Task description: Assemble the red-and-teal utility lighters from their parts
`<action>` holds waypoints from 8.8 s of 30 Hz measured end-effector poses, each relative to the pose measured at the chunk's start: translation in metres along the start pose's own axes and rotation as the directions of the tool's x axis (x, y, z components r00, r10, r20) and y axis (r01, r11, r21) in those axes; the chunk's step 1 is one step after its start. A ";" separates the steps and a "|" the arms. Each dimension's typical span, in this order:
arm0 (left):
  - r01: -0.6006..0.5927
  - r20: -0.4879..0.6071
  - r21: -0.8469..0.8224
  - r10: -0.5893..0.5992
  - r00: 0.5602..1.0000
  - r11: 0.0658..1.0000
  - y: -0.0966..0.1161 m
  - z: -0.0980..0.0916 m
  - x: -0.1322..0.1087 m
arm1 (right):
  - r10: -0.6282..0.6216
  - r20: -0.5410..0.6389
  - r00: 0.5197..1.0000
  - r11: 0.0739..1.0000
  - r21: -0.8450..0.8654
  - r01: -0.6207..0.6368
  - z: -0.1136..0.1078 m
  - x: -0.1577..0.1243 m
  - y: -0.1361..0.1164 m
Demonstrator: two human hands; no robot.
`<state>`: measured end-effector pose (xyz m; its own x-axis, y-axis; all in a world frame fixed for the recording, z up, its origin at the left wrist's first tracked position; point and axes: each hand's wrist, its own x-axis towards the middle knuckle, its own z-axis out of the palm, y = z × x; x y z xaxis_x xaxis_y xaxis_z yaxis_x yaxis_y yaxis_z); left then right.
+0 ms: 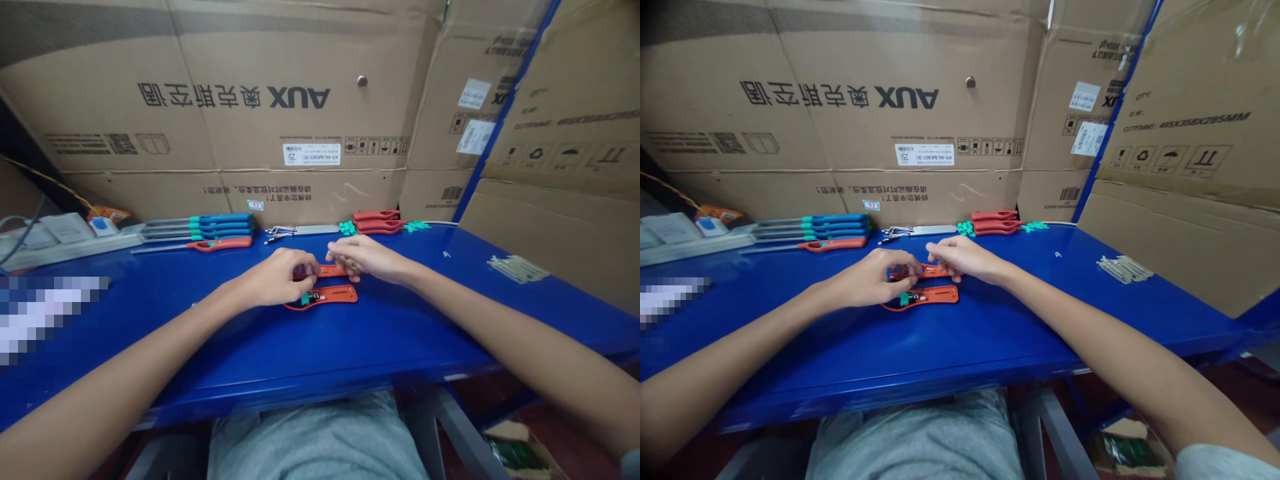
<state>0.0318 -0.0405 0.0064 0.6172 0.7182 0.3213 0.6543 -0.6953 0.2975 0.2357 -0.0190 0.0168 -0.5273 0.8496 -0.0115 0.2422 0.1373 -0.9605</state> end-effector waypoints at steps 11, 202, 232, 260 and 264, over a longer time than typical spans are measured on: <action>-0.030 0.090 -0.033 0.033 0.995 0.999 -0.001 0.002 -0.001 | -0.148 0.174 0.973 0.869 -0.447 0.212 -0.008 -0.005 0.003; -0.092 0.269 0.259 0.020 0.963 0.961 0.015 -0.010 -0.008 | -0.270 0.360 0.893 0.499 -0.741 0.450 0.003 -0.014 0.003; -0.153 0.272 0.308 0.067 0.960 0.939 0.017 -0.009 -0.008 | -0.287 0.369 0.884 0.492 -0.735 0.467 0.002 -0.014 0.006; -0.182 0.256 0.281 0.110 0.960 0.942 0.013 -0.007 -0.010 | -0.326 0.378 0.866 0.504 -0.706 0.498 0.005 -0.015 0.007; -0.187 0.253 0.289 0.113 0.961 0.939 0.013 -0.006 -0.010 | -0.320 0.373 0.871 0.508 -0.708 0.490 0.006 -0.015 0.007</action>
<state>0.0313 -0.0573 0.0126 0.7776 0.6183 0.1145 0.6255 -0.7792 -0.0405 0.2405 -0.0338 0.0089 -0.8404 0.5063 0.1934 0.4417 0.8466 -0.2969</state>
